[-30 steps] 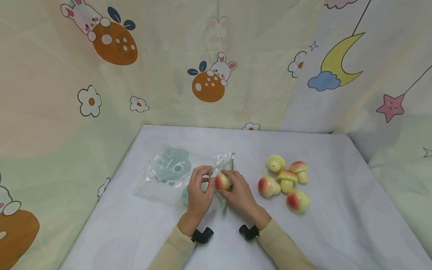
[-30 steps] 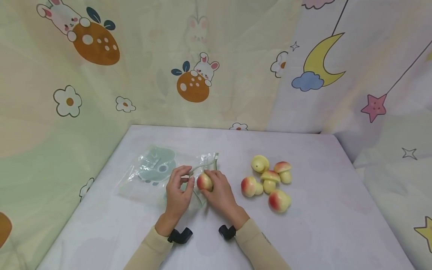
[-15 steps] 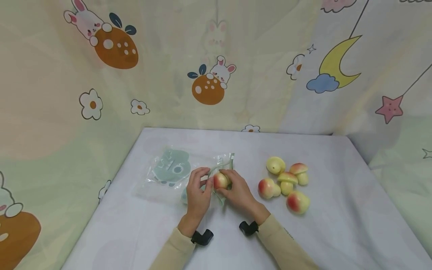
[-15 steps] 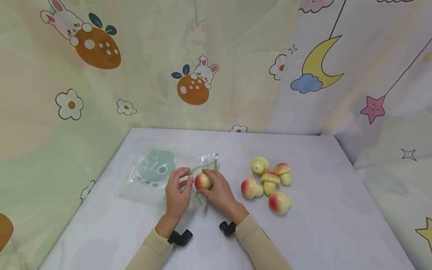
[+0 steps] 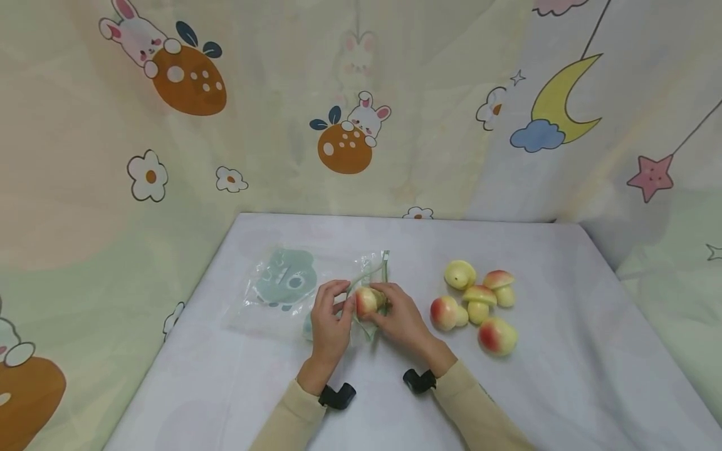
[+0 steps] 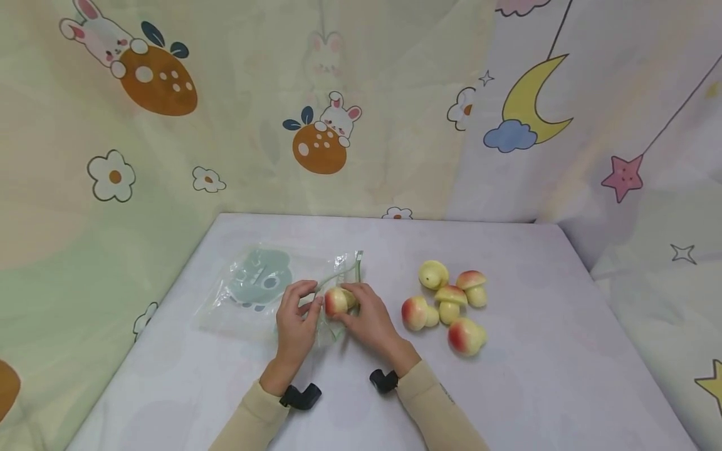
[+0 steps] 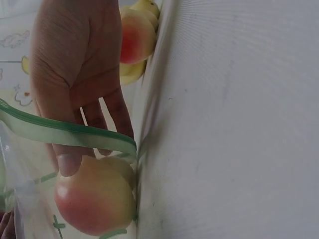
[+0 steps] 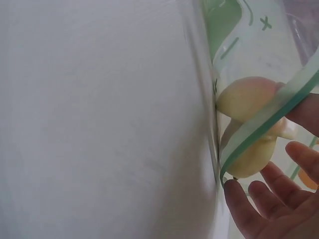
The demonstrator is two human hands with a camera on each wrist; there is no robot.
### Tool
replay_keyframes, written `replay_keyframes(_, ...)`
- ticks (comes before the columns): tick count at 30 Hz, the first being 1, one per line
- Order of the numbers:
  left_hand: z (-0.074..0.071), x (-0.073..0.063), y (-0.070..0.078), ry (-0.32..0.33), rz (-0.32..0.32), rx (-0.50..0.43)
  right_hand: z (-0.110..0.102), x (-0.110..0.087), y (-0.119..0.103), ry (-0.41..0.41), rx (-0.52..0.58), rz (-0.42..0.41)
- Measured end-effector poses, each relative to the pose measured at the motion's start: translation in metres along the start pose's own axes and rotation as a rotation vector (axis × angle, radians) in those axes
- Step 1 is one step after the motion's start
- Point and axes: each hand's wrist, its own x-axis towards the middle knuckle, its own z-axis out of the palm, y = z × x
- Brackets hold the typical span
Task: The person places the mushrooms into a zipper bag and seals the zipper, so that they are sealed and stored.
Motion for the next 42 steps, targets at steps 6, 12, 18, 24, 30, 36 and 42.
replay_keyframes(6, 0.002, -0.002, -0.003, -0.012, -0.022, 0.004, -0.002, -0.007, 0.007, 0.04, 0.066, 0.001)
replay_keyframes(12, 0.001, -0.002, -0.004, -0.004, 0.017, 0.01, -0.012, -0.023, 0.001, 0.101, 0.223, 0.068)
replay_keyframes(18, -0.001, -0.003, -0.005, 0.003, 0.042, 0.134, -0.023, -0.04, -0.005, 0.194, 0.307, 0.033)
replay_keyframes(24, -0.003, -0.001, -0.009, 0.012, 0.035, 0.351, -0.044, -0.045, -0.01, 0.306, 0.283, -0.046)
replay_keyframes(30, -0.007, 0.004, -0.007, -0.01, -0.021, 0.432, -0.067, -0.046, -0.001, 0.462, 0.14, -0.062)
replay_keyframes(36, -0.007, 0.004, -0.009, 0.0, -0.014, 0.386, -0.075, -0.048, 0.014, 0.602, 0.003, -0.062)
replay_keyframes(42, -0.008, 0.004, -0.008, 0.052, -0.026, 0.244, -0.084, -0.053, 0.015, 0.641, -0.074, 0.055)
